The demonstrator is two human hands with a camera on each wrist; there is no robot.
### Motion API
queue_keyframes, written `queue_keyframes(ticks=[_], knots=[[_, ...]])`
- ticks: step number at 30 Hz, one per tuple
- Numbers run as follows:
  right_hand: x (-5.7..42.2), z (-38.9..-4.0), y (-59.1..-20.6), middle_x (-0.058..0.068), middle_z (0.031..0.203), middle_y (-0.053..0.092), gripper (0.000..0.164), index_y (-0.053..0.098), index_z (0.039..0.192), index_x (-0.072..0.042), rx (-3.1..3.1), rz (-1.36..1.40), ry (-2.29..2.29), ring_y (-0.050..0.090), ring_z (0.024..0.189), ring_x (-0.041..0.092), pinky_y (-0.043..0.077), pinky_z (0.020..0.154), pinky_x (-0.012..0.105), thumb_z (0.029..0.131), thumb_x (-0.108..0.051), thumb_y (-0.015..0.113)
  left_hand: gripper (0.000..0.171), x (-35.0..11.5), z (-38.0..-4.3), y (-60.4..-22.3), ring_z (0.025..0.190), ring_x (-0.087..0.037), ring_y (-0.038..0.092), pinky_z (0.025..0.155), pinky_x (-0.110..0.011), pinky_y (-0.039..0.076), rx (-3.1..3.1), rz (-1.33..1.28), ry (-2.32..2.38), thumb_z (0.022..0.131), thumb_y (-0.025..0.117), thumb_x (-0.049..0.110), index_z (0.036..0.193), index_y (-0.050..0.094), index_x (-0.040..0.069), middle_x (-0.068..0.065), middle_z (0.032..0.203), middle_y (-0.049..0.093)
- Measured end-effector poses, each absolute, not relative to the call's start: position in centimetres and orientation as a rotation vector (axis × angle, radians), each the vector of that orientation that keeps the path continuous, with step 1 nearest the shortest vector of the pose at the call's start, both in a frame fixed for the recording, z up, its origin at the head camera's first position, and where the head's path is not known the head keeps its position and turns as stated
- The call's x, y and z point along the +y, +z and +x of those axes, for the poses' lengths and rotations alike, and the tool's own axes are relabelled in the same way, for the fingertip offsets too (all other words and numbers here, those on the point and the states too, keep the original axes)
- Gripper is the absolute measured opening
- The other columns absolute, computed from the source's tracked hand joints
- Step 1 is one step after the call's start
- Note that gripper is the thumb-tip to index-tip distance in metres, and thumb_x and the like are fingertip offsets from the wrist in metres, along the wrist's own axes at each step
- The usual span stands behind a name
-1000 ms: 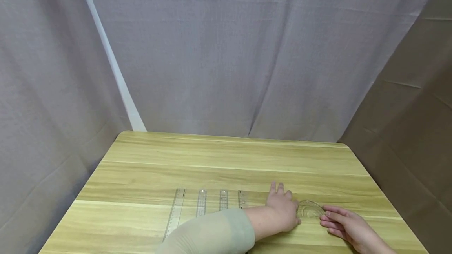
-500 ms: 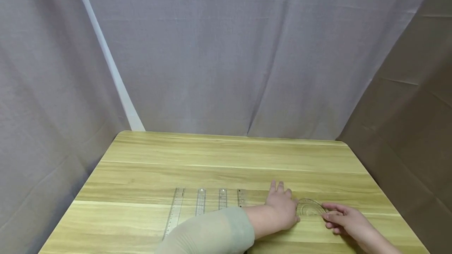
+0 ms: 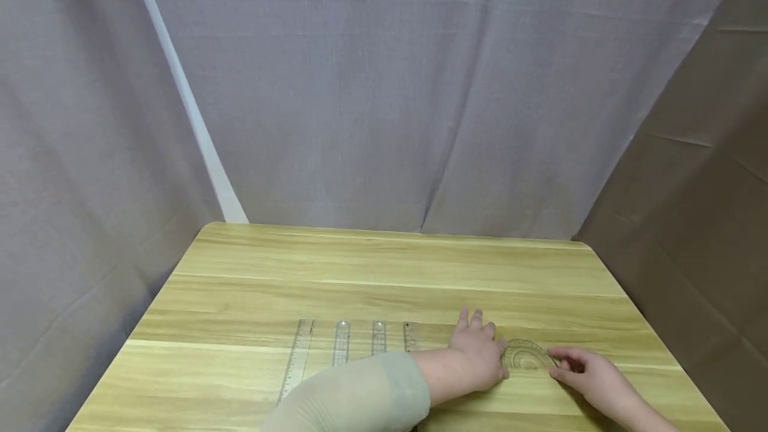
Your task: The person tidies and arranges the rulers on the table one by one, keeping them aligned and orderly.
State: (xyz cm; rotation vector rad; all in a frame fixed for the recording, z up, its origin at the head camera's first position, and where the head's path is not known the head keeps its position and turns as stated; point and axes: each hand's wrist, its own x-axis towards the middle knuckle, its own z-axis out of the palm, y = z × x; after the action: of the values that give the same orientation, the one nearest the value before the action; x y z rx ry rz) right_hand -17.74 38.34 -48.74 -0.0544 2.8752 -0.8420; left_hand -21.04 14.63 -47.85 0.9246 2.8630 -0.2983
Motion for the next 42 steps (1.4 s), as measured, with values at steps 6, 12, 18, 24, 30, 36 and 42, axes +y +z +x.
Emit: queue_keyframes(ticks=[6, 12, 18, 24, 30, 36, 42], knots=[[38.35, -17.83, -48.83, -0.003, 0.084, 0.057, 0.04, 0.067, 0.123, 0.001, 2.912, -0.072, -0.751, 0.048, 0.074, 0.004, 0.044, 0.064, 0.023, 0.09, -0.023, 0.072, 0.057, 14.33, -20.94, -47.91, 0.151, -0.016, 0.014, 0.122, -0.043, 0.009, 2.844, 0.925, -0.27, 0.091, 0.039, 0.072, 0.146, 0.03, 0.057, 0.021, 0.157, 0.029], [38.18, -17.8, -48.94, -0.004, 0.084, 0.056, 0.039, 0.068, 0.121, 0.002, 2.936, -0.097, -0.721, 0.047, 0.073, 0.004, 0.044, 0.064, 0.023, 0.09, -0.021, 0.073, 0.057, 14.02, -20.94, -47.9, 0.151, -0.015, 0.014, 0.122, -0.043, 0.011, 2.842, 0.905, -0.249, 0.091, 0.039, 0.072, 0.146, 0.028, 0.058, 0.021, 0.158, 0.027], [38.1, -17.83, -48.98, -0.003, 0.082, 0.056, 0.034, 0.07, 0.117, -0.001, 2.942, -0.083, -0.746, 0.047, 0.072, 0.004, 0.043, 0.063, 0.024, 0.089, -0.019, 0.074, 0.056, 13.97, -21.02, -48.07, 0.15, -0.015, 0.017, 0.122, -0.044, 0.013, 2.858, 0.882, -0.197, 0.091, 0.04, 0.072, 0.145, 0.028, 0.06, 0.022, 0.157, 0.028], [38.07, -17.68, -48.85, -0.003, 0.083, 0.055, 0.032, 0.07, 0.116, -0.002, 2.918, -0.048, -0.759, 0.047, 0.073, 0.004, 0.042, 0.063, 0.023, 0.089, -0.02, 0.074, 0.054, 14.12, -20.99, -48.33, 0.149, -0.014, 0.021, 0.121, -0.044, 0.015, 2.859, 0.877, -0.174, 0.092, 0.04, 0.071, 0.144, 0.028, 0.061, 0.021, 0.157, 0.029], [38.1, -17.44, -48.78, -0.002, 0.083, 0.054, 0.033, 0.07, 0.115, -0.003, 2.912, -0.049, -0.761, 0.047, 0.072, 0.005, 0.041, 0.063, 0.023, 0.088, -0.022, 0.075, 0.053, 14.21, -21.06, -48.5, 0.148, -0.015, 0.022, 0.121, -0.044, 0.014, 2.858, 0.88, -0.174, 0.092, 0.04, 0.07, 0.144, 0.028, 0.062, 0.021, 0.157, 0.029], [38.04, -17.26, -48.76, -0.002, 0.082, 0.054, 0.032, 0.07, 0.113, -0.003, 2.914, -0.043, -0.773, 0.047, 0.071, 0.005, 0.041, 0.063, 0.023, 0.088, -0.021, 0.076, 0.053, 14.08, -21.05, -48.33, 0.148, -0.016, 0.024, 0.121, -0.043, 0.015, 2.859, 0.91, -0.163, 0.093, 0.042, 0.069, 0.144, 0.03, 0.06, 0.02, 0.157, 0.031], [37.98, -17.24, -48.7, -0.002, 0.082, 0.053, 0.034, 0.069, 0.114, -0.003, 2.917, -0.036, -0.782, 0.047, 0.071, 0.005, 0.04, 0.063, 0.024, 0.088, -0.023, 0.076, 0.053, 14.01, -21.16, -48.07, 0.147, -0.016, 0.025, 0.121, -0.043, 0.015, 2.86, 0.921, -0.163, 0.092, 0.043, 0.069, 0.144, 0.031, 0.06, 0.02, 0.156, 0.033]])
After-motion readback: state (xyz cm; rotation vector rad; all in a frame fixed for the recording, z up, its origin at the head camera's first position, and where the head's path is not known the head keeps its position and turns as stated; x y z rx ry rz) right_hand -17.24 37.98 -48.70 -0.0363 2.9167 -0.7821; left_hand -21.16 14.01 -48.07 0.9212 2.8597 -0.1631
